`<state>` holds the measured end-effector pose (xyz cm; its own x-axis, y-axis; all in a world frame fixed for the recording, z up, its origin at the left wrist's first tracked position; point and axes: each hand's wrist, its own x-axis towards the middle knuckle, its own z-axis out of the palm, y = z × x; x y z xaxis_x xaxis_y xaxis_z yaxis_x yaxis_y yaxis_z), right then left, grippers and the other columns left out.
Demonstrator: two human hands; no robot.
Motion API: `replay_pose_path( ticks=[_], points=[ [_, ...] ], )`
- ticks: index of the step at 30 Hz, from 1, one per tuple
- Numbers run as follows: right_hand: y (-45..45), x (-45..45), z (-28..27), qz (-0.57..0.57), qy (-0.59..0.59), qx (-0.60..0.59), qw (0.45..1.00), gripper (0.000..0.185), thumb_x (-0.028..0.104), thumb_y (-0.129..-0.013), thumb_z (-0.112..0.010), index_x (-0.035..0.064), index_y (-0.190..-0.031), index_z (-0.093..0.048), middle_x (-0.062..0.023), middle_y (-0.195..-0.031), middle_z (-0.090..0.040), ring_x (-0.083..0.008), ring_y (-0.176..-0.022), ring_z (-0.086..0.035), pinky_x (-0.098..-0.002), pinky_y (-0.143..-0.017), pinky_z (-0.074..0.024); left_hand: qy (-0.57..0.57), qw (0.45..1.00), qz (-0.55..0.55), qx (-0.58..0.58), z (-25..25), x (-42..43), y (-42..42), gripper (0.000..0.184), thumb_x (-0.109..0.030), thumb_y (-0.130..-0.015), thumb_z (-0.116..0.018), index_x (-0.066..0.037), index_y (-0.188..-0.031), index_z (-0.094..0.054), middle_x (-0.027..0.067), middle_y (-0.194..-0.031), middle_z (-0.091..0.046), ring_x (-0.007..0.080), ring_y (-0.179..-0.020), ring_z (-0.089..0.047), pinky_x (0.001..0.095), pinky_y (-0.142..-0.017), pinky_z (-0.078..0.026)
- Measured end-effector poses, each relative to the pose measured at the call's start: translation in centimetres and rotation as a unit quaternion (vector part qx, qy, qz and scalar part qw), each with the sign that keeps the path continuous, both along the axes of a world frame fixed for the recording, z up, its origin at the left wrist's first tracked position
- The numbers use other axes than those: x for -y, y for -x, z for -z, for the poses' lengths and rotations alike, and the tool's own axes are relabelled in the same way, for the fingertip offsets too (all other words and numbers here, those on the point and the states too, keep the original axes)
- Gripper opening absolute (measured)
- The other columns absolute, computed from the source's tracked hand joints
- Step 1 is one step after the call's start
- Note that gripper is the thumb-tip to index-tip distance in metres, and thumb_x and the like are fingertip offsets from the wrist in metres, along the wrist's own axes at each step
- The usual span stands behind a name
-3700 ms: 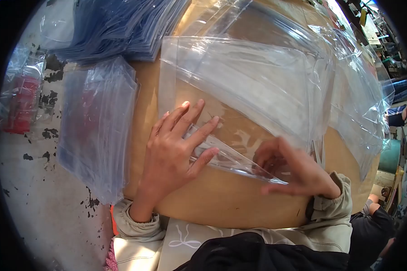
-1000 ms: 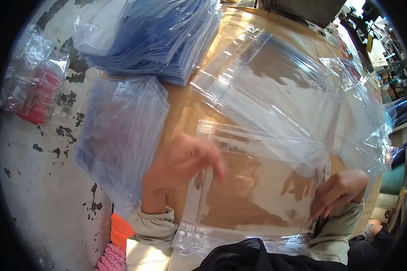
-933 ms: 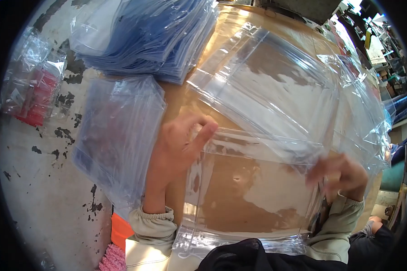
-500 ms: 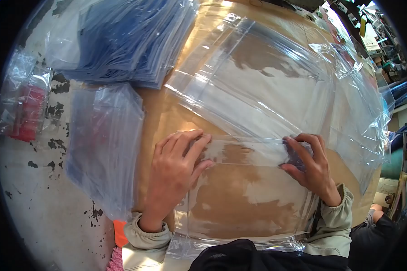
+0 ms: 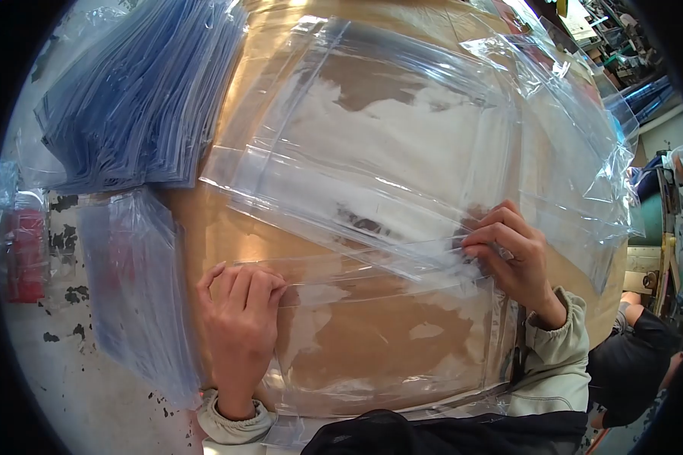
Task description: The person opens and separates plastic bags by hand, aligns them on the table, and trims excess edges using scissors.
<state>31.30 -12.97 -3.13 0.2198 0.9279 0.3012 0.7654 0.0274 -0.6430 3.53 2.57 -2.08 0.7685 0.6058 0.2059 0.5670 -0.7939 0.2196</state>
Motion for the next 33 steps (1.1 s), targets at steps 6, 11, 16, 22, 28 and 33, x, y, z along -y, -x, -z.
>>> replay_pose_path(
  ticks=[6, 11, 16, 22, 28, 33],
  points=[
    [-0.7, 0.3, -0.9, 0.071, 0.087, -0.145, 0.983, 0.011, -0.003, -0.080, -0.063, 0.0021, -0.088, -0.068, -0.0061, -0.073, -0.064, -0.0149, -0.070, -0.062, -0.0270, -0.064, -0.0478, 0.018, 1.000, 0.003, 0.012, 0.1, 0.0, 0.0, 0.013, -0.008, -0.077, -0.065, -0.009, -0.084, -0.054, 0.0031, -0.084, -0.057, 0.0221, -0.086, -0.055, 0.0391, -0.090, -0.039],
    [-1.7, 0.5, -0.9, 0.077, 0.093, -0.201, 0.972, 0.016, -0.004, -0.082, -0.061, 0.0015, -0.095, -0.069, -0.0067, -0.082, -0.069, -0.0122, -0.076, -0.066, -0.0244, -0.069, -0.0499, 0.027, 0.999, 0.017, -0.017, 0.0, -0.3, 0.1, 0.016, -0.007, -0.075, -0.065, -0.008, -0.087, -0.054, 0.0050, -0.089, -0.054, 0.0244, -0.089, -0.053, 0.0396, -0.084, -0.040],
    [-2.9, 0.5, -1.4, 0.063, 0.122, -0.187, 0.973, 0.021, -0.003, -0.077, -0.067, 0.0030, -0.097, -0.070, -0.0071, -0.085, -0.070, -0.0132, -0.074, -0.066, -0.0255, -0.069, -0.0507, 0.058, 0.998, 0.009, -0.026, -0.1, -0.3, 0.2, 0.019, -0.005, -0.073, -0.066, -0.009, -0.088, -0.054, 0.0062, -0.099, -0.053, 0.0252, -0.094, -0.051, 0.0399, -0.080, -0.039],
    [-2.9, 0.5, -1.7, 0.032, 0.140, -0.116, 0.983, 0.024, 0.001, -0.072, -0.073, 0.0059, -0.095, -0.071, -0.0060, -0.088, -0.068, -0.0163, -0.073, -0.064, -0.0275, -0.066, -0.0494, 0.086, 0.996, 0.016, -0.011, 0.0, -0.5, 0.5, 0.021, -0.004, -0.072, -0.066, -0.009, -0.089, -0.055, 0.0068, -0.109, -0.050, 0.0248, -0.098, -0.051, 0.0395, -0.081, -0.038],
    [-3.0, 0.5, -2.6, -0.046, 0.149, -0.030, 0.987, 0.010, 0.005, -0.077, -0.069, 0.0029, -0.086, -0.065, -0.0074, -0.082, -0.062, -0.0211, -0.071, -0.060, -0.0306, -0.064, -0.0476, 0.028, 0.999, 0.038, -0.014, -0.7, -0.3, 0.6, 0.021, -0.002, -0.072, -0.066, -0.008, -0.089, -0.054, 0.0088, -0.108, -0.051, 0.0286, -0.100, -0.051, 0.0441, -0.089, -0.037],
    [-2.9, 1.1, -3.7, -0.109, 0.164, -0.112, 0.974, 0.007, 0.003, -0.084, -0.062, 0.0016, -0.090, -0.058, -0.0077, -0.084, -0.060, -0.0215, -0.073, -0.059, -0.0303, -0.064, -0.0469, 0.016, 1.000, 0.019, -0.001, -1.5, 0.5, 1.8, 0.027, -0.005, -0.071, -0.069, -0.008, -0.094, -0.053, 0.0102, -0.105, -0.051, 0.0280, -0.103, -0.050, 0.0449, -0.092, -0.039]
  ],
)
